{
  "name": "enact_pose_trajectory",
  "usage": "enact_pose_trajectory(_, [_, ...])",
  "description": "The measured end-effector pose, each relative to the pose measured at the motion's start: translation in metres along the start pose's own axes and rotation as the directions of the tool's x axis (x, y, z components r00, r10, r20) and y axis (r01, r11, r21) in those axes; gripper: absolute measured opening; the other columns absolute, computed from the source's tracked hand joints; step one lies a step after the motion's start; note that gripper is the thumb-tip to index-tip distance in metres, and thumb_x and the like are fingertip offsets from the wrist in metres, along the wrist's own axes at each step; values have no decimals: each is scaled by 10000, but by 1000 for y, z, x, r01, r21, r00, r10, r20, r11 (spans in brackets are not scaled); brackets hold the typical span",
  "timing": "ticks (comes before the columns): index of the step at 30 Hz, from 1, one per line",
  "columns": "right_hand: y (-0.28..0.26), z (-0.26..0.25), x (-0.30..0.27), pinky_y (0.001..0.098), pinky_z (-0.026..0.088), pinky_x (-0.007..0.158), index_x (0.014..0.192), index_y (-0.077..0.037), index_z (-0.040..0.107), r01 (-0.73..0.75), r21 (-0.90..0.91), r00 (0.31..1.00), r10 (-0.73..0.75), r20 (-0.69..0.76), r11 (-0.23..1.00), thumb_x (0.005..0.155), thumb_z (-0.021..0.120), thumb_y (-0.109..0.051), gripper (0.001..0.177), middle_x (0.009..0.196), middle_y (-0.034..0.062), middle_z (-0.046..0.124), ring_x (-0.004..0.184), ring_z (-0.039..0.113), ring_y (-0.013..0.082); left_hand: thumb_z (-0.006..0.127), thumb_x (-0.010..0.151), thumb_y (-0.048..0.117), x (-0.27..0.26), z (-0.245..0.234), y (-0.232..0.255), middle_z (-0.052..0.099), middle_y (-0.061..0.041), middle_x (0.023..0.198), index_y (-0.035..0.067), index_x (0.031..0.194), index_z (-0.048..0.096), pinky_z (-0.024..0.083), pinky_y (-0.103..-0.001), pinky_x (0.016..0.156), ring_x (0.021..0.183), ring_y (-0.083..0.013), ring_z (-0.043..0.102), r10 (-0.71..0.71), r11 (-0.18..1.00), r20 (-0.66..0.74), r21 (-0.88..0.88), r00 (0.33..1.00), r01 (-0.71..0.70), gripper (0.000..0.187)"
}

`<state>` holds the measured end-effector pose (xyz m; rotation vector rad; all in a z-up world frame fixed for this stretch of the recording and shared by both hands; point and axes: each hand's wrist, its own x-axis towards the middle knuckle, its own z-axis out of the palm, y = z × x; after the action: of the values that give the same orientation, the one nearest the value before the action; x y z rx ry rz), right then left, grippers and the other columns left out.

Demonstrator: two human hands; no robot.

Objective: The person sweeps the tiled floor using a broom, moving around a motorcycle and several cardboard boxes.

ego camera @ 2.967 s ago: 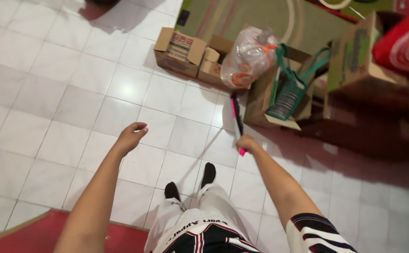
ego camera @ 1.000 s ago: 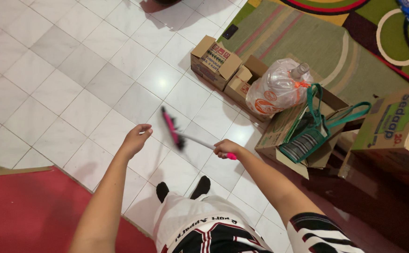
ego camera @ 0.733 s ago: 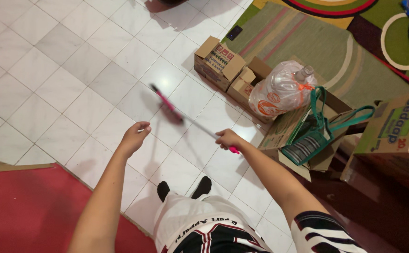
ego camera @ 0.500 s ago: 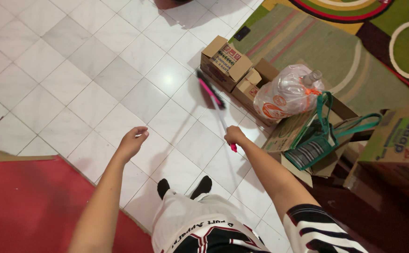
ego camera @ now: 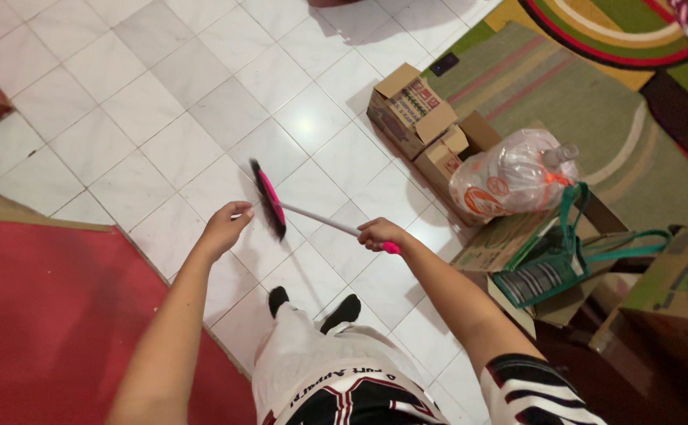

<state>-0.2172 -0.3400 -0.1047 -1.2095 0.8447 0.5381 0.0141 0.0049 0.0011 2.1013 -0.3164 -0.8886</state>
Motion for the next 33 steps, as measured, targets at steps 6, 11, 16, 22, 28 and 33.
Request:
enact_pose_trajectory(6, [-32, -21, -2, 286, 459, 442, 1424, 54, 535, 71, -264, 986, -109, -130, 962, 839, 677, -28, 608, 783, 119, 666, 556, 598, 151, 636, 961, 363, 13, -19, -22, 652, -104, 1348, 87, 1340, 632, 500, -390, 996, 1248, -257, 604, 10, 1000, -13, -21, 1000, -10, 469])
enact_pose_trajectory(11, [-29, -47, 18, 340, 487, 463, 1253, 112, 614, 49, -432, 947, -179, -266, 901, 838, 660, -23, 438, 721, 148, 658, 570, 636, 212, 635, 961, 352, 16, -48, -31, 644, -90, 1355, 94, 1332, 628, 492, -390, 1004, 1264, -243, 587, -24, 999, 8, -47, 1000, 24, 452])
enact_pose_trajectory(16, [-35, -14, 47, 345, 580, 568, 932, 114, 733, -100, -660, 930, -166, -328, 744, 795, 640, -36, 224, 689, 173, 733, 615, 738, 261, 634, 958, 344, 22, -88, -58, 652, -83, 1327, 90, 1314, 634, 497, -388, 994, 1242, -238, 596, -46, 995, -12, -87, 999, 45, 437])
enact_pose_trajectory(22, [-30, 75, 87, 380, 579, 654, 827, 74, 779, -132, -780, 985, -10, -174, 612, 766, 657, -98, 220, 754, 158, 768, 656, 726, 247, 641, 958, 345, 26, -137, -107, 666, -86, 1279, 76, 1299, 643, 503, -372, 975, 1208, -230, 615, -62, 990, -51, -132, 997, 55, 434])
enact_pose_trajectory(28, [-67, 155, 112, 352, 547, 558, 953, 124, 692, -11, -606, 999, 41, 35, 796, 834, 659, -44, 209, 716, 186, 690, 602, 675, 237, 643, 959, 341, 22, -191, -137, 668, -84, 1277, 83, 1300, 643, 498, -360, 977, 1208, -227, 619, -88, 988, -115, -137, 989, 72, 428])
enact_pose_trajectory(33, [-139, 250, 102, 338, 508, 490, 1003, 26, 634, 70, -766, 997, -63, 39, 639, 787, 659, 21, 218, 705, 132, 650, 577, 630, 168, 651, 956, 352, 20, -235, -157, 663, -93, 1279, 93, 1297, 651, 498, -362, 983, 1210, -237, 616, -82, 983, -185, -176, 979, 49, 429])
